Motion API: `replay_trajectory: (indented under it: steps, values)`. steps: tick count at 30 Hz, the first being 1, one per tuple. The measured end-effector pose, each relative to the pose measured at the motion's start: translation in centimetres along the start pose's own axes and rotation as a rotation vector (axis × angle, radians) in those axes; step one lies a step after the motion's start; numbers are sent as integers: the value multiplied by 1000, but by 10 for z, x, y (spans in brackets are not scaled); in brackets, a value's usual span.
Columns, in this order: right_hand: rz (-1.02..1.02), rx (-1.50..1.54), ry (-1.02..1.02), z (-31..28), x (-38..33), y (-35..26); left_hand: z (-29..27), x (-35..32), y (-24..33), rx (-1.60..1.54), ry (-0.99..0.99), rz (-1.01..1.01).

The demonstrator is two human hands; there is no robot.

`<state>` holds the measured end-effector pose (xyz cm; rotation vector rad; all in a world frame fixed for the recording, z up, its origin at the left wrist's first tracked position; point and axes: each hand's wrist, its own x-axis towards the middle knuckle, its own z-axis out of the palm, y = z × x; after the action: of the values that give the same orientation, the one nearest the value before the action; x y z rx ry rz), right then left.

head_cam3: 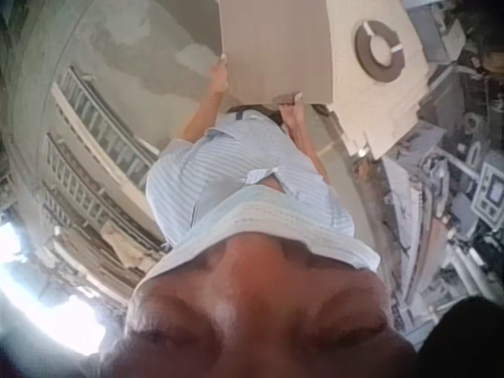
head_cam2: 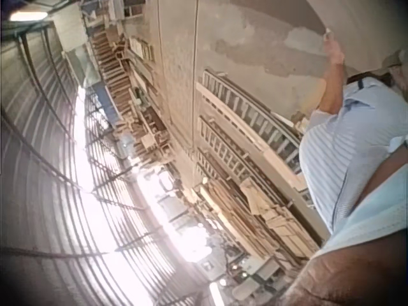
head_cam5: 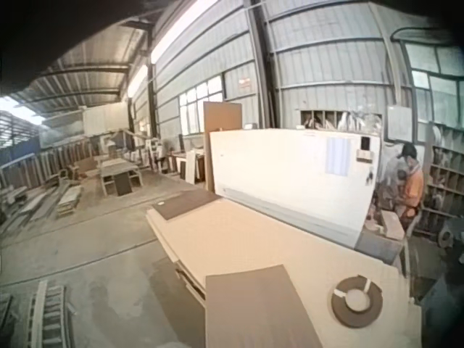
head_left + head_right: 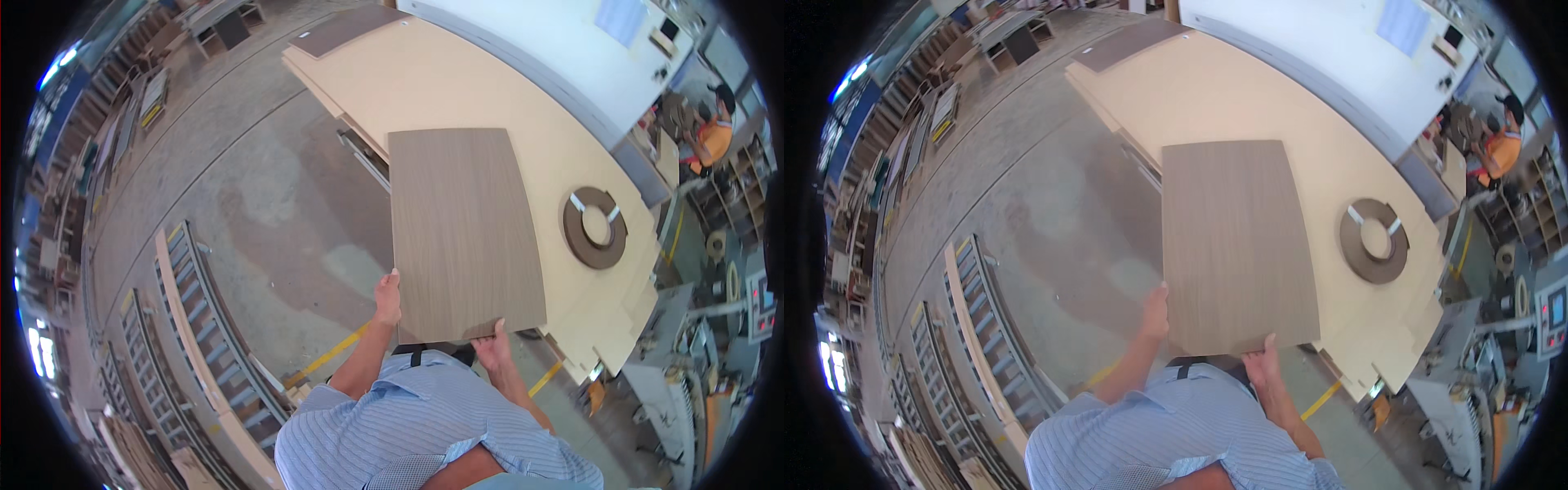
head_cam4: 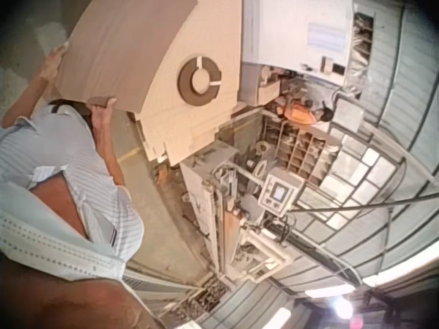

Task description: Sorting and inspecting wood veneer boards on a production line in a factory.

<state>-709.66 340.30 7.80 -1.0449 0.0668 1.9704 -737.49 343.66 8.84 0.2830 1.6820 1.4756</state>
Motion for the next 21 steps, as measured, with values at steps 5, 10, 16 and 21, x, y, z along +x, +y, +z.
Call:
replay_trajectory:
  steps: [5, 10, 16, 21]
  values:
    - [183, -149, -54, 10, -1, 3, -13, 42, -14, 37, -32, -86]
    - [338, -501, -142, 23, -5, -14, -18, 82, -8, 116, -84, -29]
    - [225, -1066, -139, 61, -30, -56, -8, 111, 7, -34, 42, 97]
    - [-407, -1294, 221, 80, 0, -97, -5, 133, 34, 54, 20, 136]
